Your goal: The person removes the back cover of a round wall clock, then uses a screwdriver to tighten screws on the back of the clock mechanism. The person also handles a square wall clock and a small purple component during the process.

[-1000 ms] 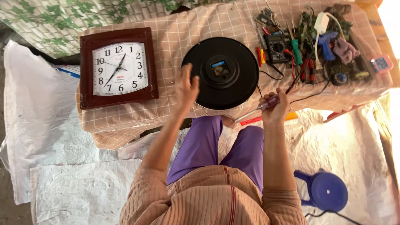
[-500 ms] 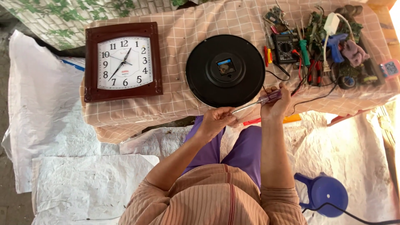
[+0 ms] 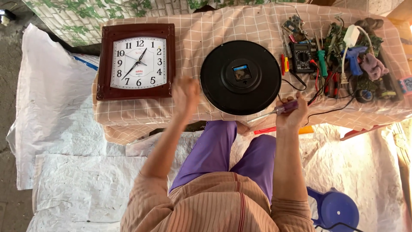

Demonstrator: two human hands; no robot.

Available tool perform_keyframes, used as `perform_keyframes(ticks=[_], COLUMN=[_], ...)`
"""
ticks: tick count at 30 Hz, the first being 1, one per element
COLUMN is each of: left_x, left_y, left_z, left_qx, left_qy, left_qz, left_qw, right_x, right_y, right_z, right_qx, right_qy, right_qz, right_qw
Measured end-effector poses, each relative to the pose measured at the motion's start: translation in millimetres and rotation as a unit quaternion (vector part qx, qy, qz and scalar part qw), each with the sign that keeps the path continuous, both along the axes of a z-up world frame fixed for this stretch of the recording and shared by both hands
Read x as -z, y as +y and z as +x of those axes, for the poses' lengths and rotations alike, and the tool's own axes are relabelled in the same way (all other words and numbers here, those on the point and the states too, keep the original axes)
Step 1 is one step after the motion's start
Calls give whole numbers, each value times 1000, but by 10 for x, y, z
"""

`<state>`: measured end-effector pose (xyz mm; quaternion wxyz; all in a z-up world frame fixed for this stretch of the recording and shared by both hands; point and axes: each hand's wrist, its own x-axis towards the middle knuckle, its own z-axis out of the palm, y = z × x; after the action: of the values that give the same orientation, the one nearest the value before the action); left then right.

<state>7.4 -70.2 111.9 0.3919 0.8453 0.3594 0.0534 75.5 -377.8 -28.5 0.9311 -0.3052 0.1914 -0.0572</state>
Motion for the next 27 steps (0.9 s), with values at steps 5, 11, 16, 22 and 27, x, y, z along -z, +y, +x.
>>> perform_keyframes(ticks=[5, 11, 16, 22, 27], left_x=[1843, 1573, 1410, 1714, 1449], left_y=[1177, 1138, 995, 682, 576], left_z=[814, 886, 795, 1007, 1152], left_qx=[229, 229, 253, 334, 302], left_qy=[-166, 20, -7, -255, -38], left_qz=[389, 278, 342, 137, -29], left_qw=[877, 933, 905, 897, 952], right_x=[241, 445, 589, 358, 183], right_y=[21, 73, 159, 340, 350], right_z=[-61, -179, -198, -291, -316], right_qx=[7, -15, -48, -27, -33], right_qy=[60, 127, 136, 98, 98], right_qz=[-73, -156, -197, -262, -321], right_qw=[995, 979, 970, 960, 941])
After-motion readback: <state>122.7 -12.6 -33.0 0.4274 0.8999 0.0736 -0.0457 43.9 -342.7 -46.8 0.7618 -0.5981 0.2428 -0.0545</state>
